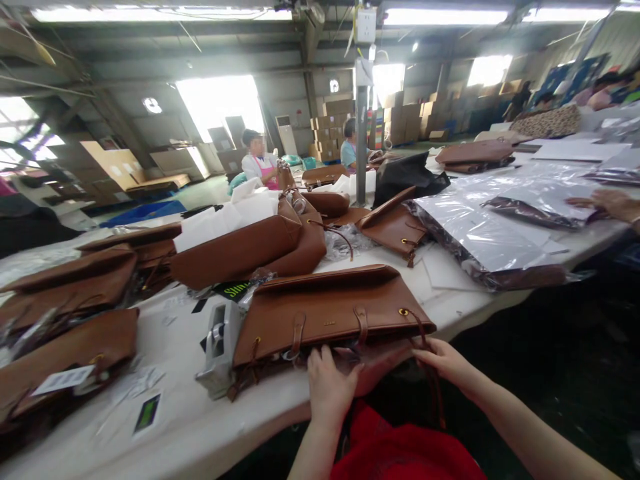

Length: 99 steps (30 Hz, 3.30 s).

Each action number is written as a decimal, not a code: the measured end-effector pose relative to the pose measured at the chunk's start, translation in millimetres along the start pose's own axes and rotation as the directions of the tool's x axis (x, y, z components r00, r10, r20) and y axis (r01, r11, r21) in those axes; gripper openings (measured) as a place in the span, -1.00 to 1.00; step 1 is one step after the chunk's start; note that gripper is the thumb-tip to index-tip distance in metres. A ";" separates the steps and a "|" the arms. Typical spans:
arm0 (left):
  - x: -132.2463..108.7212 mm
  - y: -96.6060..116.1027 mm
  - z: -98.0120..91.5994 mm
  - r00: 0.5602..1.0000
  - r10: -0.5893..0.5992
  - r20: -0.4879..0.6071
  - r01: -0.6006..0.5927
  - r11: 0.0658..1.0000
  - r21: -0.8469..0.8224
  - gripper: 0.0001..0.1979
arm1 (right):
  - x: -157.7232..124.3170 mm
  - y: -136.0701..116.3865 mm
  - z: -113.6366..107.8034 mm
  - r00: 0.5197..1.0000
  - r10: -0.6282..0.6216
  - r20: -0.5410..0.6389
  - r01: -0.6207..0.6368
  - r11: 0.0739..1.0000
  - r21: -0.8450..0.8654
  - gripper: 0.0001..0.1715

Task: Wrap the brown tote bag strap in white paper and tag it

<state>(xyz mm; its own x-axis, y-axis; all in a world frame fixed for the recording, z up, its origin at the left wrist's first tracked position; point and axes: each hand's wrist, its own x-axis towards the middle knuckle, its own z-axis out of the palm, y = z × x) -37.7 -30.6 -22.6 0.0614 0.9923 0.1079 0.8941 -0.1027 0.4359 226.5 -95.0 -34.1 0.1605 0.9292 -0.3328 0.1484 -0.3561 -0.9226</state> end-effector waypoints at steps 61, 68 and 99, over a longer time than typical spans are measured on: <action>-6.7 41.2 35.7 0.296 0.291 0.910 0.556 0.722 -0.411 -0.75 | 41.7 -3.3 -8.5 0.808 -0.500 0.311 0.561 0.492 -0.665 0.19; -20.5 21.7 19.1 0.313 0.383 0.869 0.645 0.586 -0.491 -0.77 | 41.5 -5.9 -1.4 0.805 -0.478 0.353 0.574 0.474 -0.668 0.01; -36.6 2.9 6.4 0.275 0.387 0.880 0.659 0.591 -0.465 -0.56 | 30.5 -16.4 42.8 0.873 -0.457 0.171 0.371 0.393 -0.841 -0.13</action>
<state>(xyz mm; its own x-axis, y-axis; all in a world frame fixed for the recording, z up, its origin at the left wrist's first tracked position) -34.5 -66.7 -31.0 0.7531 0.2946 -0.5882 0.3620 0.5611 0.7444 187.3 -56.5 -37.5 -0.0949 0.9906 0.0980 0.9389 0.1218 -0.3220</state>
